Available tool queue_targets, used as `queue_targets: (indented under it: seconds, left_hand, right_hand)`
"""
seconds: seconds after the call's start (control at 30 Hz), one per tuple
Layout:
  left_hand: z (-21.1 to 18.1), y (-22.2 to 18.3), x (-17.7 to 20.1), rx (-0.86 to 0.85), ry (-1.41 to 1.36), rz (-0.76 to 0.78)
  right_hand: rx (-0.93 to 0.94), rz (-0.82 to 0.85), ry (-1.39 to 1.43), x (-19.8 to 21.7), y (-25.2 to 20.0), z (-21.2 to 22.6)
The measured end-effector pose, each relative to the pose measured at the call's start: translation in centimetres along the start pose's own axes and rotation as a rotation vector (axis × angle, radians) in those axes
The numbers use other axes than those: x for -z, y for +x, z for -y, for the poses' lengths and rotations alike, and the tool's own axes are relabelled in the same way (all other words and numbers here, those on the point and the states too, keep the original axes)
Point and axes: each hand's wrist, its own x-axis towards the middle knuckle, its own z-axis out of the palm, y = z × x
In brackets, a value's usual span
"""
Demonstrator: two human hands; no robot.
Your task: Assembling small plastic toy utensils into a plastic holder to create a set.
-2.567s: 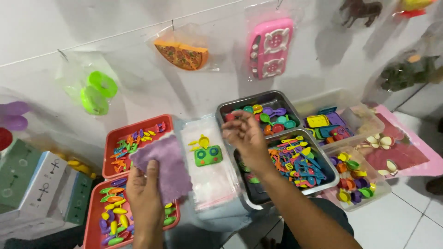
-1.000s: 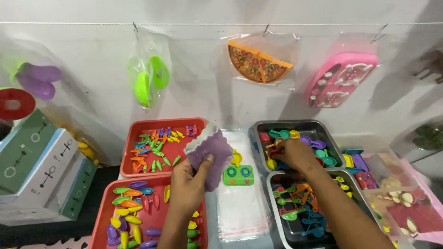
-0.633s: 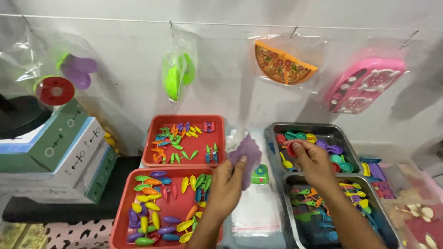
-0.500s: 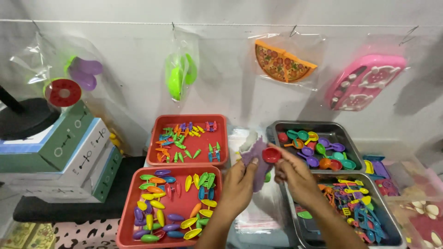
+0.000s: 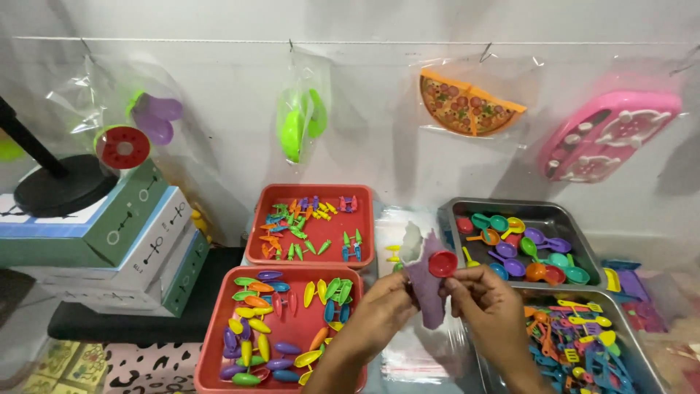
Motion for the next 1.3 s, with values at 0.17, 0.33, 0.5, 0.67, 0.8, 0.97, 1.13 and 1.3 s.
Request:
queue_targets:
  seconds: [0.17, 0.33, 0.5, 0.67, 0.8, 0.97, 1.13, 1.3]
  left_hand:
    - [-0.2, 1.3, -1.3, 0.006, 0.096, -0.155]
    - [-2.1, 1.4, -3.8, -0.019, 0.539, -0.345]
    - [-3.5, 1.0, -4.9, -0.380, 0.802, -0.311]
    - [-3.4, 0.4, -5.2, -0.368, 1.072, -0.357]
    - [-2.4, 0.8, -5.1, -0.555, 1.583, -0.298]
    - [-1.7, 0.7, -5.4, -0.610, 1.826, -0.063]
    - [-2.7, 0.7, -5.1, -0.657, 1.781, -0.015]
    - [-3.9, 0.9, -5.7, -0.831, 1.461, -0.385]
  right_hand:
    - [-0.036, 0.021, -0.039, 0.4, 0.0, 0.2]
    - [-0.002, 0.057, -0.200, 1.0, 0.0, 0.4]
    - [0.039, 0.132, -0.381, 2.2, -0.4, 2.6]
    - [0.234, 0.143, -0.496, 2.3, -0.1, 4.5]
    - [0.070, 0.245, -0.592, 2.8, 0.2, 5.3]
    - [0.095, 0.320, -0.798, 3.5, -0.3, 2.7]
    - [0.085, 0.309, -0.876, 3.1, -0.2, 3.2]
    - [0.022, 0.108, -0.088, 2.1, -1.1, 4.1]
